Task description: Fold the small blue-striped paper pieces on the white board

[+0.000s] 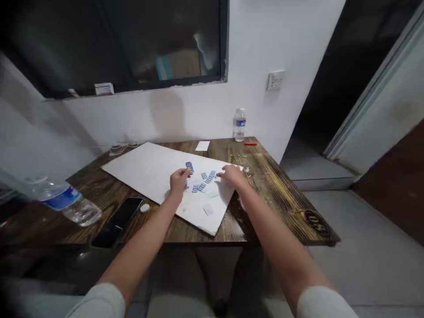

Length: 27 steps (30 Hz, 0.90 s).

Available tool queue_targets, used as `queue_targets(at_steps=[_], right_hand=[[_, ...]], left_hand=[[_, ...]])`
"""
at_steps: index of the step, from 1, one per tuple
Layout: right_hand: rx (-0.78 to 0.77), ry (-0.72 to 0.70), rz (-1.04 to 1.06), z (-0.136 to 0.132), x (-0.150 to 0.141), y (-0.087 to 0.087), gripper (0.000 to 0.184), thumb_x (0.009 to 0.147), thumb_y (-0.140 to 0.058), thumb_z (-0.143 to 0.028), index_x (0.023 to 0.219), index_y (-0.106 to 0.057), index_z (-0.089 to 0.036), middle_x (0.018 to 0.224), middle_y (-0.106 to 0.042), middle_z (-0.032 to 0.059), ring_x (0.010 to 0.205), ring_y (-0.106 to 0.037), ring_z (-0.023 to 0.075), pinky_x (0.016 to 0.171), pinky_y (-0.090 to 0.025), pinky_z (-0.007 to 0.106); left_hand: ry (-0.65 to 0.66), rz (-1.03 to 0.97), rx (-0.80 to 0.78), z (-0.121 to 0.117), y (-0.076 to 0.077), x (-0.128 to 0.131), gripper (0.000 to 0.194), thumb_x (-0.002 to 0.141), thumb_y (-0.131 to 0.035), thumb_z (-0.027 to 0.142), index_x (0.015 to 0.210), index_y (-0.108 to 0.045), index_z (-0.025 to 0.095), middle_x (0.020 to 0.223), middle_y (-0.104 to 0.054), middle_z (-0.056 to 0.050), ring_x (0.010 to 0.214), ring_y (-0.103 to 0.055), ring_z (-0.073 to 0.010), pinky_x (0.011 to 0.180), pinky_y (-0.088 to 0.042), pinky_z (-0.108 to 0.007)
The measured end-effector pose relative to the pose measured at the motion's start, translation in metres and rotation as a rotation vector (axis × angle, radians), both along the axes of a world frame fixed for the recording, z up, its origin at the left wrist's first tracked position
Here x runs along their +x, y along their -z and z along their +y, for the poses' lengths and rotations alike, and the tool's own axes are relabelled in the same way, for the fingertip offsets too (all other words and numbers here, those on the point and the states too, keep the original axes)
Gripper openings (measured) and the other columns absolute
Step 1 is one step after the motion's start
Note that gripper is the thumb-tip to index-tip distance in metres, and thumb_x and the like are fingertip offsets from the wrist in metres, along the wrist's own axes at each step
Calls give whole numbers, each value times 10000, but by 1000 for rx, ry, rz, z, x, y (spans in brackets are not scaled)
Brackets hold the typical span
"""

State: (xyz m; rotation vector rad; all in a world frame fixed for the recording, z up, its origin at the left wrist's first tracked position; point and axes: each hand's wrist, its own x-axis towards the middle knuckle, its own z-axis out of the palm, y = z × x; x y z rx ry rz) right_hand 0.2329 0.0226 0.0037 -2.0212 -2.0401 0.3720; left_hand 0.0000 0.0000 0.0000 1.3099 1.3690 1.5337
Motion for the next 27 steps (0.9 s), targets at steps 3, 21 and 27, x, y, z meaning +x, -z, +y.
queue_targets(at_steps=[3,21,27], right_hand=[[4,10,-78,-1,-10,-5,476,767,-694,-529,1073,-733,-167,1167,-677,175,1102,-605,310,840,-454,338],[419,-378,521,-10,-26,-1,99,810,-647,-183,825,-743,-195,770,-743,29,712,-657,161,667,-437,242],[455,-451,382,-26,-40,-5,165,821,-655,-132,956,-717,-204,823,-748,42,768,-672,174,718,-446,261]], left_hand=[[5,-6,6,2,2,1,249,677,-680,415,684,-677,167,626,-654,-18,590,-574,-130,500,-389,-210],[157,247,67,3,13,4,241,706,-685,395,667,-685,157,622,-662,-16,612,-582,-144,601,-421,-260],[288,416,100,-4,11,7,268,715,-700,427,688,-706,160,648,-673,-6,620,-560,-138,591,-411,-261]])
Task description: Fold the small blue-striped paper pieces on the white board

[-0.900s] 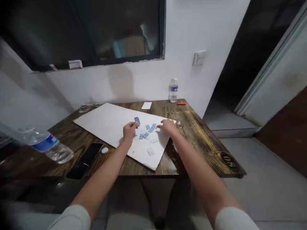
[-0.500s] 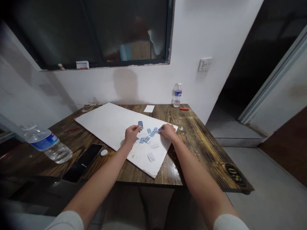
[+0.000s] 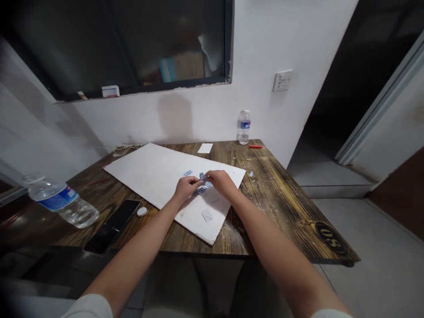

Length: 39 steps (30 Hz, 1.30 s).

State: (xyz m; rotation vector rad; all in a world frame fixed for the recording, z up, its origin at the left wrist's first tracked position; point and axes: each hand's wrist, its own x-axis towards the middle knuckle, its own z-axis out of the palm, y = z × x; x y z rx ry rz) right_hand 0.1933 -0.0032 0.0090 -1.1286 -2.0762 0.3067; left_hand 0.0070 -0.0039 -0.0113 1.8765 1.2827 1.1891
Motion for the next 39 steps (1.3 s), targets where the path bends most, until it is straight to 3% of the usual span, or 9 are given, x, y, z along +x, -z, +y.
queue_targets(at_steps=[4,9,16,22,27,30,34,39], right_hand=[[-1,17,13,-2,1,-1,409,826,-653,-112,1216,-601,-227,796,-735,9,735,-661,165,698,-443,259],[9,-18,20,-1,2,-2,274,831,-656,-120,1085,-670,-220,802,-744,18,758,-672,166,734,-452,267],[50,-42,3,-2,3,-5,256,837,-657,-125,1073,-695,-217,812,-727,32,773,-652,161,747,-442,257],[27,-10,-8,-2,3,-7,30,822,-684,-193,832,-711,-196,729,-683,25,692,-600,148,651,-392,236],[-8,-21,128,1,-1,-3,93,849,-637,-246,799,-697,-193,734,-685,21,677,-582,150,646,-398,247],[12,93,162,8,3,2,131,878,-596,-248,908,-712,-196,877,-713,55,790,-595,178,737,-416,285],[-36,359,-3,14,14,11,209,899,-572,-257,1041,-712,-193,1009,-692,100,944,-560,241,823,-392,357],[-102,414,-230,13,11,22,318,901,-578,-356,1162,-692,-213,1167,-629,140,1094,-476,325,841,-371,415]], left_hand=[[45,29,-20,-2,-2,0,303,717,-703,464,686,-708,162,651,-674,-5,619,-552,-137,591,-409,-266],[65,85,20,-2,-4,0,288,724,-694,457,691,-710,172,674,-691,-7,632,-561,-139,613,-416,-272],[80,154,83,0,-4,-4,228,763,-669,397,703,-714,182,699,-700,-5,663,-585,-144,641,-427,-269],[117,181,132,-3,-9,-3,216,798,-642,391,790,-738,197,801,-728,-41,754,-629,-169,681,-444,-274],[59,172,153,-5,-10,-2,214,799,-641,389,823,-744,202,819,-734,-50,763,-621,-173,684,-437,-274],[-71,72,151,-3,-8,-2,201,778,-655,374,783,-738,191,748,-713,-32,686,-591,-152,658,-431,-265],[-197,-113,78,5,-3,-4,208,731,-680,371,769,-728,172,706,-690,-11,644,-576,-137,620,-427,-249],[-249,-253,-14,14,3,-6,237,687,-704,369,787,-725,155,705,-698,-21,656,-607,-148,640,-457,-258]])
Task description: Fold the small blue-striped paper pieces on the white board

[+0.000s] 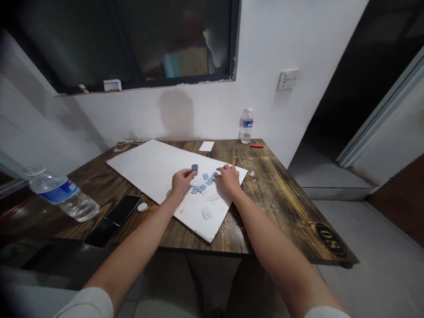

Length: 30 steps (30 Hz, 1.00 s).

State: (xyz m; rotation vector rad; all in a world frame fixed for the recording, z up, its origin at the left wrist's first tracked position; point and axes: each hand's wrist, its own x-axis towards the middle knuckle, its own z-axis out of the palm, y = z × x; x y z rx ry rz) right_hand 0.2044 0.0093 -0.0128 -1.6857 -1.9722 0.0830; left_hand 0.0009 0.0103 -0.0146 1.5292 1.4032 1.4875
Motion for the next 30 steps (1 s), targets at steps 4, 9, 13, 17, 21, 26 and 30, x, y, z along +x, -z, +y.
queue_targets(at_steps=[4,9,13,17,21,26,30], right_hand=[[-53,-5,-91,1,-9,3,342,874,-604,-417,1126,-706,-210,1195,-582,174,1120,-440,359,837,-367,446],[-33,2,-3,3,-10,3,284,847,-644,-369,1074,-706,-210,1188,-591,143,1130,-438,340,853,-347,444],[1,-31,84,5,-8,2,136,848,-639,-294,906,-731,-213,1066,-664,112,1059,-486,303,837,-330,415],[35,-81,283,9,-6,-2,103,829,-641,-273,820,-723,-213,912,-715,60,905,-568,235,786,-360,349],[28,-221,528,8,-9,-7,127,818,-644,-303,823,-716,-199,773,-714,21,704,-600,164,677,-407,277],[150,-264,376,-2,-15,-13,104,827,-665,-292,800,-718,-206,755,-705,31,729,-605,169,683,-407,275],[174,-257,331,-5,-17,-12,172,854,-649,-347,781,-711,-205,739,-694,38,708,-602,165,667,-409,269]], left_hand=[[-4,-37,-34,3,4,0,252,673,-721,366,811,-732,156,704,-704,-24,662,-624,-153,639,-471,-261],[14,-45,-19,8,10,0,277,669,-728,389,815,-733,154,713,-710,-34,665,-635,-158,642,-477,-266],[40,-61,-24,7,10,1,265,673,-720,389,802,-731,158,720,-720,-38,670,-647,-167,630,-472,-266],[31,-27,-28,4,8,1,232,671,-718,368,765,-727,155,731,-726,-45,691,-653,-175,649,-472,-274],[35,38,-74,0,5,3,188,663,-728,337,728,-732,161,710,-723,-42,681,-651,-183,643,-477,-287],[155,11,-98,-4,4,7,178,645,-757,323,728,-749,165,743,-736,-56,697,-656,-198,644,-484,-302],[197,-4,-97,-3,7,7,194,648,-757,335,741,-759,165,724,-730,-55,694,-652,-202,648,-474,-308]])
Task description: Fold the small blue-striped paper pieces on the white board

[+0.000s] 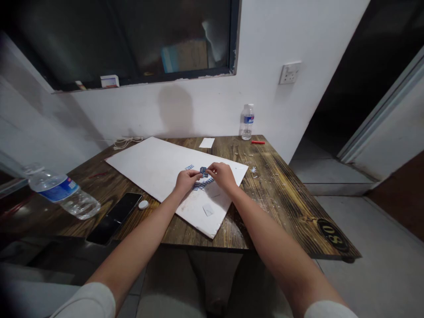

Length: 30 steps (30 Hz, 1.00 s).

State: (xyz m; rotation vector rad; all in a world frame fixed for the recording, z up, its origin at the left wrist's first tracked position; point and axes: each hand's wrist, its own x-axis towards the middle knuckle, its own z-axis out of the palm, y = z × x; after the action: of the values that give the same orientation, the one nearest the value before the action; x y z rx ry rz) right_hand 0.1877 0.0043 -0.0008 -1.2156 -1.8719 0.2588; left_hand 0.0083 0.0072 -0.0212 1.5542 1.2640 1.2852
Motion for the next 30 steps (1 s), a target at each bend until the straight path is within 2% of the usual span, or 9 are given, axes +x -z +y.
queue_targets(at_steps=[6,10,13,16,18,20,23,27,30], right_hand=[[13,16,-53,-2,1,-2,242,861,-646,-397,732,-688,-197,724,-694,51,693,-594,171,653,-396,275],[40,3,-89,-5,0,-5,278,860,-647,-433,721,-679,-193,720,-690,58,723,-596,181,678,-394,287],[-24,-41,15,-5,-3,-5,316,854,-638,-477,716,-674,-195,714,-692,45,692,-600,167,659,-405,278],[-135,-31,95,-2,-2,-3,316,857,-627,-492,776,-692,-194,748,-704,38,690,-607,161,656,-417,275],[-186,44,-8,0,1,-1,298,842,-654,-482,873,-712,-192,835,-715,60,781,-615,190,705,-417,300],[-214,133,-199,-2,3,0,331,809,-694,-490,950,-726,-192,958,-706,99,928,-595,249,769,-403,343],[-261,177,-408,-8,3,0,346,778,-717,-506,955,-747,-209,1064,-666,125,1042,-544,307,805,-381,379],[-306,146,-429,-11,-1,-1,298,758,-750,-428,984,-742,-234,1082,-658,98,1027,-552,281,795,-379,354],[-317,117,-318,-8,-1,0,207,758,-749,-300,944,-732,-211,995,-691,70,942,-587,229,766,-385,313]], left_hand=[[32,5,6,-4,-5,1,182,659,-743,327,754,-770,175,734,-737,-54,714,-660,-209,678,-480,-324],[49,18,10,-10,-11,2,245,663,-753,388,764,-765,166,742,-738,-59,714,-662,-214,683,-482,-329],[64,70,57,-10,-11,2,268,673,-747,424,739,-755,164,750,-738,-60,719,-659,-209,671,-478,-316],[21,91,89,-6,-8,1,236,708,-711,398,748,-752,170,750,-732,-53,713,-653,-194,654,-478,-298],[-37,91,89,-3,-7,-1,229,720,-694,380,785,-756,169,750,-729,-51,702,-648,-187,641,-476,-291],[-105,106,87,-2,-7,-2,230,722,-690,369,804,-758,165,730,-721,-45,688,-643,-182,635,-471,-285],[-172,139,83,-3,-12,-2,206,718,-694,340,796,-755,160,700,-712,-30,687,-642,-171,651,-467,-271],[-191,154,80,-7,-18,-1,182,724,-693,319,785,-750,157,705,-715,-25,702,-645,-164,660,-462,-257],[-199,146,78,-8,-19,-1,173,727,-692,317,777,-750,162,713,-719,-27,704,-649,-167,661,-460,-258]])
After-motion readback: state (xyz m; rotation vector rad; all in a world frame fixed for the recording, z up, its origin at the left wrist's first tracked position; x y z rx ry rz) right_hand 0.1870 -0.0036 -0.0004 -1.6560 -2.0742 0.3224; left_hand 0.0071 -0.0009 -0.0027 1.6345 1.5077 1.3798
